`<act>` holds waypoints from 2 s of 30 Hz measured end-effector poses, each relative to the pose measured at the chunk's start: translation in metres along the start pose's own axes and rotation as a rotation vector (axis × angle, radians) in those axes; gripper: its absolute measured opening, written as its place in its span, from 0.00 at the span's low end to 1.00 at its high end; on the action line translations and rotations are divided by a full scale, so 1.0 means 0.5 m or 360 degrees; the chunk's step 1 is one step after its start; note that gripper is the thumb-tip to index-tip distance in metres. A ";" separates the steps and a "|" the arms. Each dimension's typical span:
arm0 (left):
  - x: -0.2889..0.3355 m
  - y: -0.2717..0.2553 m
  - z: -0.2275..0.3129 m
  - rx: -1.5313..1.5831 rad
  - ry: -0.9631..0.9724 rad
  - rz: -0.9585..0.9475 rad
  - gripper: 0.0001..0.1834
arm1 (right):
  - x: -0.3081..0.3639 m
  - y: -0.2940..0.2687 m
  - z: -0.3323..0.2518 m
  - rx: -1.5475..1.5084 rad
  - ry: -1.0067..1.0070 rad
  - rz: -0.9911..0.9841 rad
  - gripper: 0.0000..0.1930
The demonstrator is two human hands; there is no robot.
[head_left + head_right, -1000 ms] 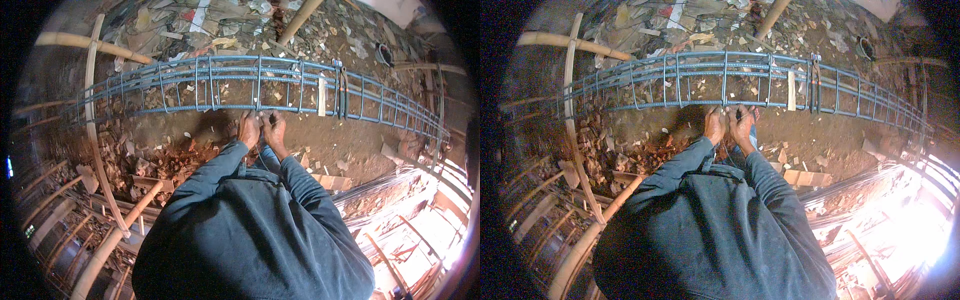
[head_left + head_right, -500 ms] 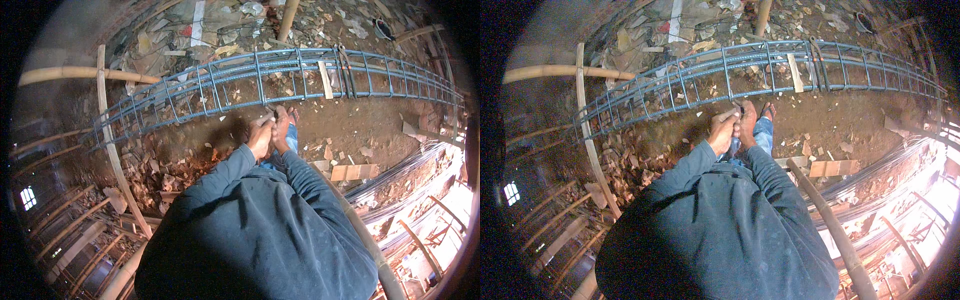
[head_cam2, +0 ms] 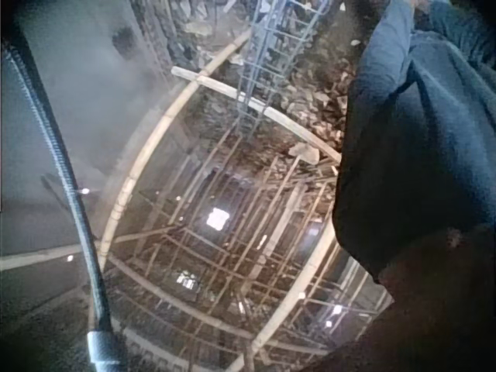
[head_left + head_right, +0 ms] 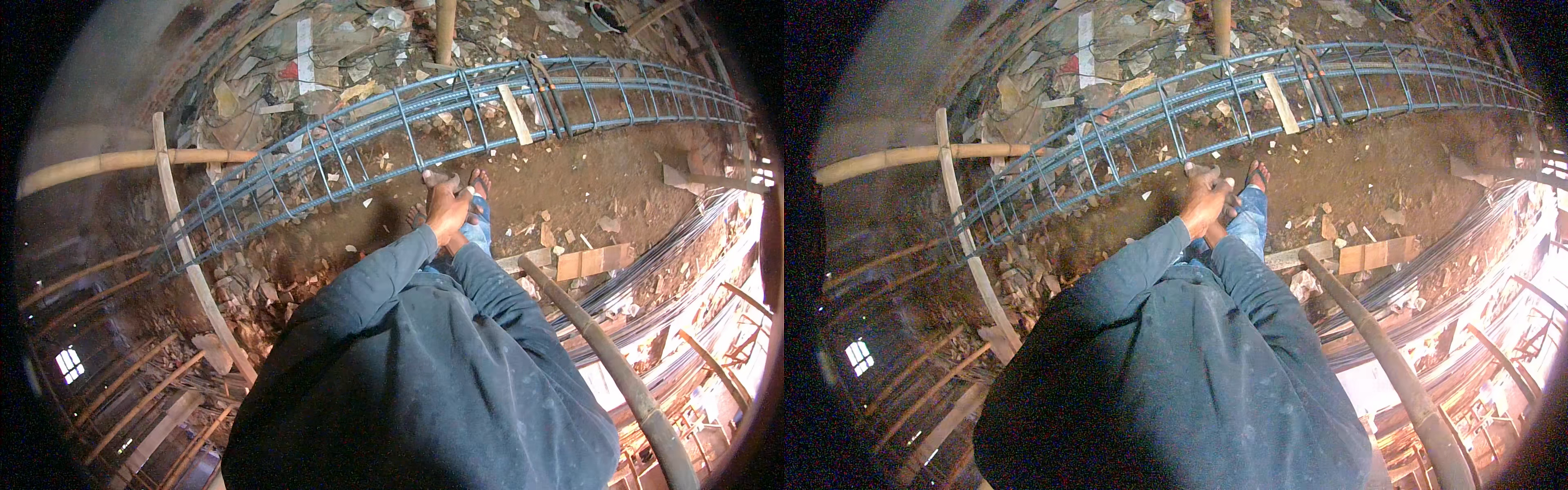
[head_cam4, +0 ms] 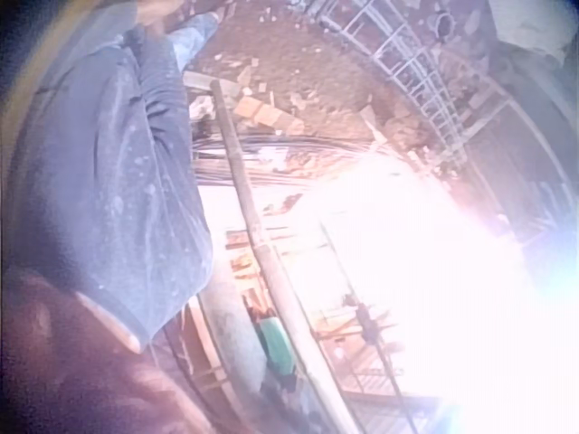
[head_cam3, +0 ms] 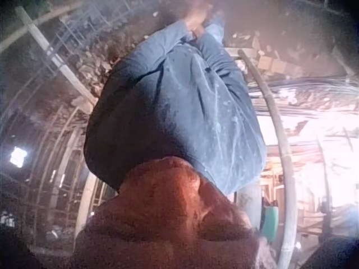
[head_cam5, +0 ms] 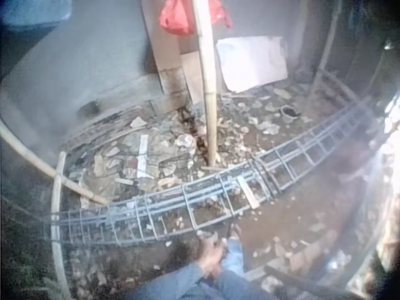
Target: The person assembles a rebar cage by tying intersecting steel bars with wire using pliers. They repeatedly wrap wire around intersections and twist it to secure the grid structure.
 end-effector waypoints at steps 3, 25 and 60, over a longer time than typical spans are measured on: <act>0.028 0.005 0.019 -0.0091 -0.0121 -0.0263 0.33 | 0.019 0.036 0.089 -0.0630 0.0312 -0.0203 0.18; -0.019 -0.260 0.165 -0.0923 0.1066 0.0353 0.14 | -0.035 -0.041 -0.180 0.0643 -0.0108 0.0085 0.14; -0.225 -0.240 0.158 -0.1120 -0.0216 0.0101 0.56 | -0.092 -0.079 -0.259 0.0971 -0.0369 -0.0181 0.16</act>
Point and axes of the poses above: each hand's wrist, its own x-axis away from the middle knuckle, its own y-axis out of the palm, z = x × y, the point moved 5 cm from there along -x, towards the middle knuckle, and after that the axes turned 15 degrees about x, right-handed, at the moved point
